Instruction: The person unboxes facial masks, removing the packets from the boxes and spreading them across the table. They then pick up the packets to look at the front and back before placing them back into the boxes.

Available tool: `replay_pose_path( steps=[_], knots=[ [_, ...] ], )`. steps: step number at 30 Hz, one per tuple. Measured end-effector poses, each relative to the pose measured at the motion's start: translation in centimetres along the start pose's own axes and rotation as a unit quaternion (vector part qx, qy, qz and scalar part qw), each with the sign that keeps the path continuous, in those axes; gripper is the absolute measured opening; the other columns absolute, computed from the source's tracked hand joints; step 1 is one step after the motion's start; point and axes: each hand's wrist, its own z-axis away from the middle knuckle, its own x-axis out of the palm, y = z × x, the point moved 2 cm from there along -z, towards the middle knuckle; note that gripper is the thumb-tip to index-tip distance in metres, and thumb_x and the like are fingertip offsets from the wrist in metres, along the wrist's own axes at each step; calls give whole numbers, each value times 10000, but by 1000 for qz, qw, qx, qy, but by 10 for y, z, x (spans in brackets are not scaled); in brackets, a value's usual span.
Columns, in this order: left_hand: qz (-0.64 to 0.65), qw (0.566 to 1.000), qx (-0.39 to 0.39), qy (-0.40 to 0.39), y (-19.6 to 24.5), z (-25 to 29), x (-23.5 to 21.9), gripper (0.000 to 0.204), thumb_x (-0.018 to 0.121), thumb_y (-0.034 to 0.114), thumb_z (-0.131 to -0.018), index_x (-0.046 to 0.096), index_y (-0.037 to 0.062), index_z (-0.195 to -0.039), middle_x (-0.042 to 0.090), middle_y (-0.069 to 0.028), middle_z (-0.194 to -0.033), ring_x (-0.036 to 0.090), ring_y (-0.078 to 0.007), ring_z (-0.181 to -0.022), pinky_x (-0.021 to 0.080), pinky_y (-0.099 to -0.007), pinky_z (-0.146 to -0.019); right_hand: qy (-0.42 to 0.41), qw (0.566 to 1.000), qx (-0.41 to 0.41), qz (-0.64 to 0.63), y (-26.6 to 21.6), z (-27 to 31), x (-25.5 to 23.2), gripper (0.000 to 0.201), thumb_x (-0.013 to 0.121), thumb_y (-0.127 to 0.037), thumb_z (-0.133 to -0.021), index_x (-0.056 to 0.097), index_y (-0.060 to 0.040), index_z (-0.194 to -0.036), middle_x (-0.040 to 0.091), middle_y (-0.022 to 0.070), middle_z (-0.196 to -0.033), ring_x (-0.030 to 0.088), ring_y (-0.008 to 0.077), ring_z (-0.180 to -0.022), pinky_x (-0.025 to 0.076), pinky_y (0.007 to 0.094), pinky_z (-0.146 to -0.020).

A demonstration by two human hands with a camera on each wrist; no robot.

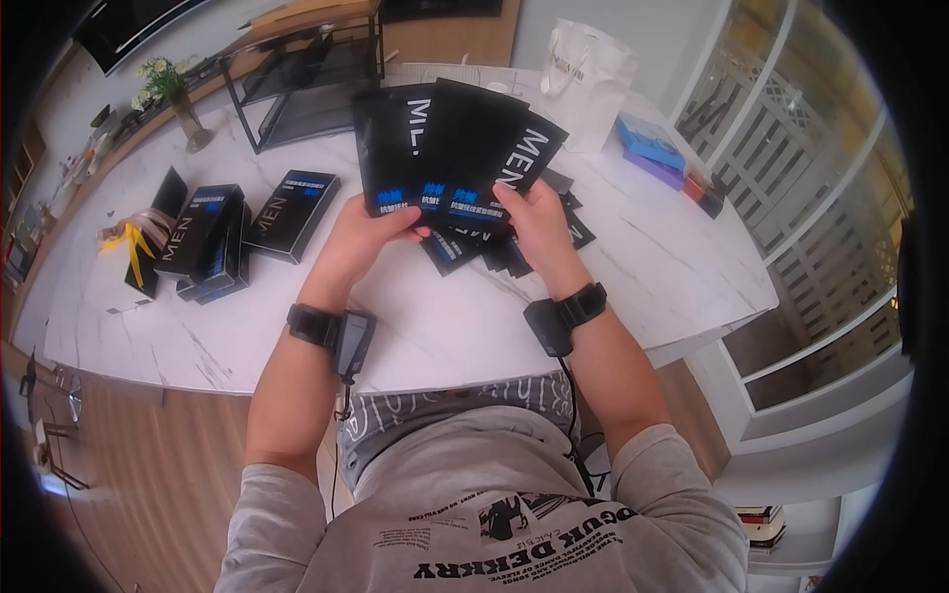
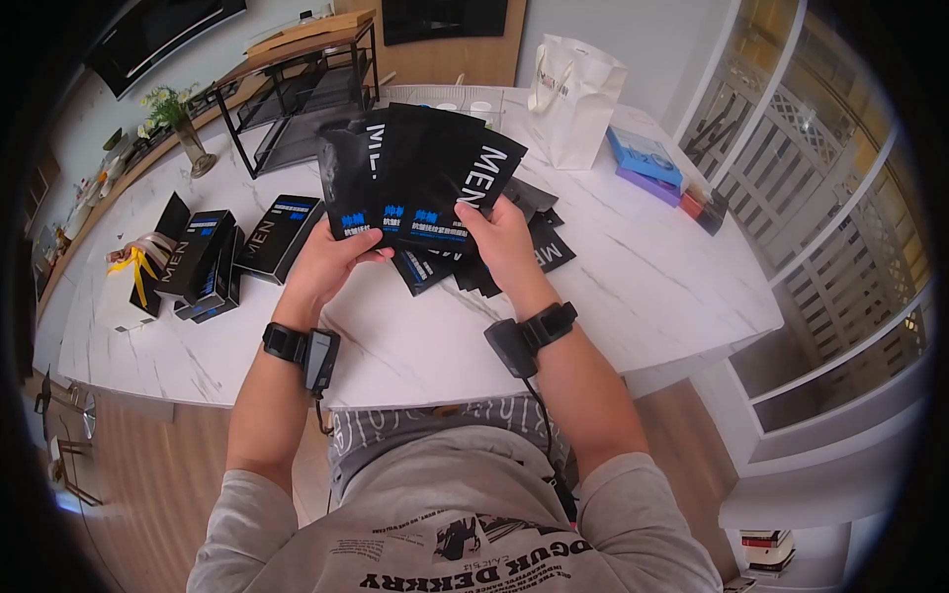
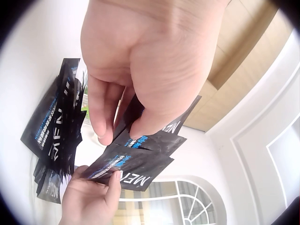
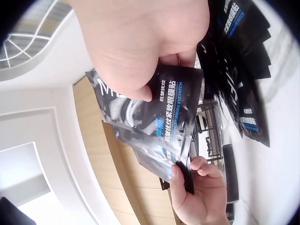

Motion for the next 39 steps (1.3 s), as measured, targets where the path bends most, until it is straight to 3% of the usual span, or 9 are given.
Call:
replay_pose_path(
  steps=[11,14,20,23,31,34,39],
  knots=[
    [-40,999,-11,-7,-4,1,3,167,635,52,-932,626,-17,-1084,693,-111,-973,681,-176,-758,536,-277,-673,-35,999,7,38,-4,4,7,249,613,-102,-968,599,-5,-1197,666,51,-1118,630,115,-988,523,277,-860],
    [-38,999,-6,-8,-2,2,3,241,654,68,-915,606,-71,-1106,689,-137,-981,692,-193,-790,558,-285,-728,-28,999,15,18,-4,4,6,246,632,-111,-961,611,-1,-1180,674,42,-1106,621,93,-978,507,256,-864],
    [-19,1000,9,-2,-3,1,1,220,642,57,-920,603,-67,-1098,685,-131,-975,689,-192,-782,564,-293,-734,-32,999,20,3,-1,2,2,221,624,-103,-964,621,1,-1159,674,44,-1099,625,93,-963,510,258,-859],
    [-13,1000,6,2,-3,2,2,166,623,36,-933,618,-11,-1092,687,-106,-960,673,-184,-750,533,-285,-669,-39,999,28,-24,-2,2,3,212,624,-108,-966,625,1,-1148,674,41,-1088,625,94,-959,511,257,-855],
    [-34,999,-12,-31,-9,1,2,137,630,33,-928,633,-3,-1060,686,-91,-944,659,-177,-755,503,-292,-679,-42,998,30,-38,1,5,6,215,617,-116,-973,621,4,-1151,671,39,-1089,622,95,-972,510,260,-867],
    [-45,998,3,-34,-12,-1,-2,138,638,34,-924,634,0,-1057,687,-83,-939,652,-168,-752,497,-290,-678,-45,999,23,-21,-1,3,4,232,577,-101,-989,588,12,-1191,650,80,-1146,630,163,-1042,530,319,-899],
    [-55,998,-1,-27,-9,0,-1,134,657,35,-914,637,3,-1043,686,-74,-930,646,-158,-748,493,-291,-678,-42,998,31,-19,-2,3,4,226,581,-100,-986,594,11,-1183,654,79,-1141,636,157,-1024,532,313,-891]
  ],
)
